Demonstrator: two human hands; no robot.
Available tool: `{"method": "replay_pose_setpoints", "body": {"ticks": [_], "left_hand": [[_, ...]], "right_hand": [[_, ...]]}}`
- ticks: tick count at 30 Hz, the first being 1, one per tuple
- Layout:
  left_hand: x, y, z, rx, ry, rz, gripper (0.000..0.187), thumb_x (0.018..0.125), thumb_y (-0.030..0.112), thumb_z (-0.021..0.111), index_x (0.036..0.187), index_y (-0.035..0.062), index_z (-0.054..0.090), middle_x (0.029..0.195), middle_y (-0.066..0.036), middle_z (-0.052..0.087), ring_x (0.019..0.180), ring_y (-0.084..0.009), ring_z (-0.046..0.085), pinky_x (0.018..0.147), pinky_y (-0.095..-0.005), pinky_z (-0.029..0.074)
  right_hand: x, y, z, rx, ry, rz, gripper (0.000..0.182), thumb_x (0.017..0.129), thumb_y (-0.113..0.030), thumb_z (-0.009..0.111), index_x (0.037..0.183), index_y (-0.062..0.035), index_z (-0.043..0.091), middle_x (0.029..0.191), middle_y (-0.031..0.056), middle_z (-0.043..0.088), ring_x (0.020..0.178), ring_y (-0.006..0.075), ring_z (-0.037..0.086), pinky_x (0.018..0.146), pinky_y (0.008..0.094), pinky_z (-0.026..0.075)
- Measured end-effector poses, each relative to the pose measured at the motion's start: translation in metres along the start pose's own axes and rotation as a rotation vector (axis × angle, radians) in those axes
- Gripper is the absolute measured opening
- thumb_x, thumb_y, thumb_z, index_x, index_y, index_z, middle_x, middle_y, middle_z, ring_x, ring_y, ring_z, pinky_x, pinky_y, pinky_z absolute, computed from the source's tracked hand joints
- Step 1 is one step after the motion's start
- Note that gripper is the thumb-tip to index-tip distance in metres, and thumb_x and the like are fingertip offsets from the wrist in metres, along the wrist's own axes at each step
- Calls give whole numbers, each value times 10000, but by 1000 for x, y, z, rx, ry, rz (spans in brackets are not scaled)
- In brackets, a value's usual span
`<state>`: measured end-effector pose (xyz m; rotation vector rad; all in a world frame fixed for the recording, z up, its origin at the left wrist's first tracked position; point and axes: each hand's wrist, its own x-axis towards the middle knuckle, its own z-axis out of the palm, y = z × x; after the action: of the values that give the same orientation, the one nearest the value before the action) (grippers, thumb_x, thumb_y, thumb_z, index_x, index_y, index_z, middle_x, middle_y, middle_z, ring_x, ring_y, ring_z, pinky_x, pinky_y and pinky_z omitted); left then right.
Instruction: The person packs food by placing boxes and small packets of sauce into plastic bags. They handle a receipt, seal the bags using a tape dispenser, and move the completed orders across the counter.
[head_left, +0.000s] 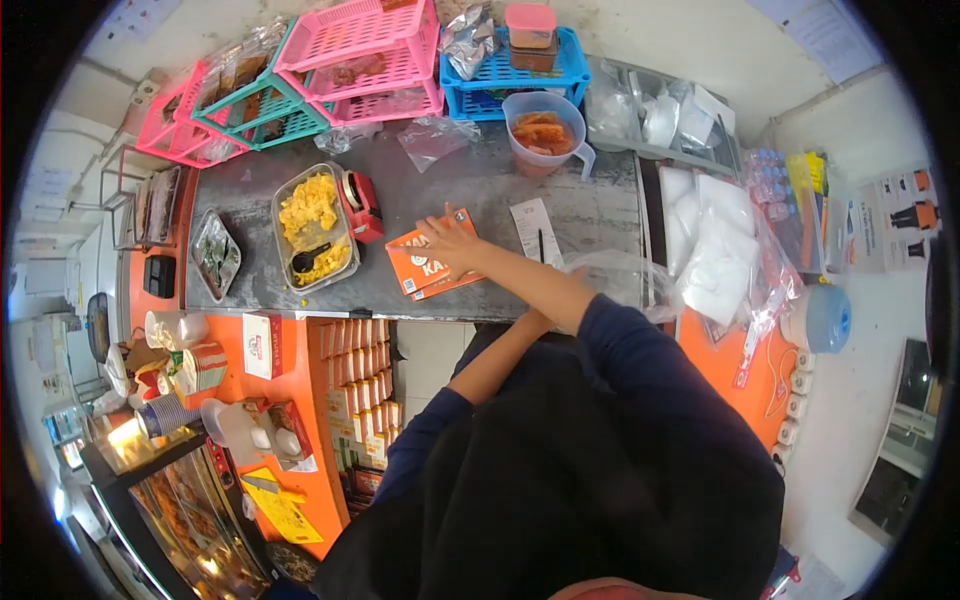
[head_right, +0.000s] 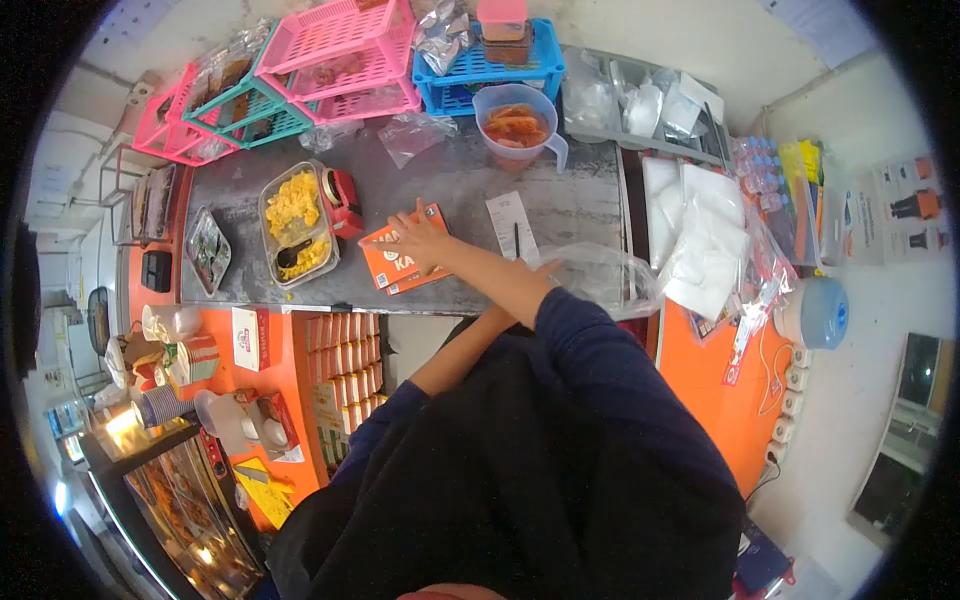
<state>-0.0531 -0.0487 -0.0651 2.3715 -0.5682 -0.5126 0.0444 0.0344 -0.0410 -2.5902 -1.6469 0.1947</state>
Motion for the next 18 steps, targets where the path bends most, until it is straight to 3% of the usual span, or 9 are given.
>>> {"method": "replay_pose_setpoints", "body": {"ticks": [2, 6, 10, 12, 13, 14, 15, 17, 18], "left_hand": [[21, -50, 75, -492, 404, 309, 643, 808, 264, 624, 1365, 33, 401, 1327, -176, 465, 1183, -342, 460, 1010, -406, 348], [2, -47, 29, -332, 15, 76, 753, 702, 188, 707, 1367, 63, 376, 1376, -185, 418, 1300, -332, 356, 1096, -447, 252], [-2, -94, 76, -351, 153, 139, 831, 632, 149, 752, 1364, 48, 371, 1397, -202, 378, 1296, -354, 350, 1075, -450, 291], [6, -113, 85, -357, 232, 525, 958, 580, 54, 731, 1418, 45, 268, 1360, -234, 356, 1245, -418, 369, 1025, -447, 346], [5, -99, 67, -359, 232, 530, 958, 580, 54, 731, 1418, 45, 268, 1360, -234, 356, 1245, -418, 369, 1025, -447, 346], [-2, -72, 33, -382, 200, 318, 1029, 571, 7, 704, 1450, 77, 174, 1346, -250, 341, 1191, -442, 415, 985, -439, 388], [-6, -58, 12, -399, 165, 105, 1107, 562, -41, 678, 1482, 109, 81, 1332, -266, 325, 1137, -467, 461, 944, -431, 429], [-7, -65, 13, -295, 96, 89, 1125, 574, -95, 614, 1487, 120, -6, 1303, -296, 316, 1063, -493, 496, 847, -432, 479], [-8, -63, 11, -314, 100, 84, 1112, 576, -114, 586, 1488, 120, -4, 1305, -301, 316, 1044, -497, 505, 820, -436, 484]], "right_hand": [[-16, 4, -32, 271, -99, 25, 1281, 497, -197, 856, 1472, -414, 53, 1307, 196, 402, 1269, 374, 348, 1003, 670, 200], [-107, 26, -98, 530, 77, 38, 1354, 452, -134, 845, 1486, -323, -7, 1305, 197, 406, 1222, 352, 394, 967, 590, 275], [-203, 46, -91, 920, 218, 97, 1261, 479, -158, 820, 1461, -71, 34, 1384, 194, 315, 1312, 348, 304, 1084, 442, 249], [-243, 44, -52, 965, 197, 334, 1162, 527, -139, 797, 1435, -60, 76, 1375, 201, 312, 1310, 328, 307, 1070, 419, 275], [-263, 44, -24, 1039, 206, 385, 1107, 531, -118, 791, 1414, -55, 126, 1385, 196, 306, 1319, 331, 298, 1065, 422, 283], [-280, 44, 4, 1115, 217, 435, 1053, 536, -97, 784, 1393, -50, 175, 1396, 190, 301, 1328, 334, 289, 1060, 426, 290], [-295, 46, 27, 1117, 219, 438, 1053, 536, -97, 784, 1393, -50, 175, 1396, 190, 301, 1328, 334, 289, 1060, 426, 290], [-315, 48, 56, 309, 87, 595, 952, 558, -74, 779, 1367, -76, 277, 1424, 153, 294, 1347, 329, 275, 1030, 502, 313], [-314, 43, 54, 313, 85, 597, 952, 558, -74, 779, 1367, -76, 277, 1424, 153, 294, 1347, 329, 275, 1030, 502, 313]]}}
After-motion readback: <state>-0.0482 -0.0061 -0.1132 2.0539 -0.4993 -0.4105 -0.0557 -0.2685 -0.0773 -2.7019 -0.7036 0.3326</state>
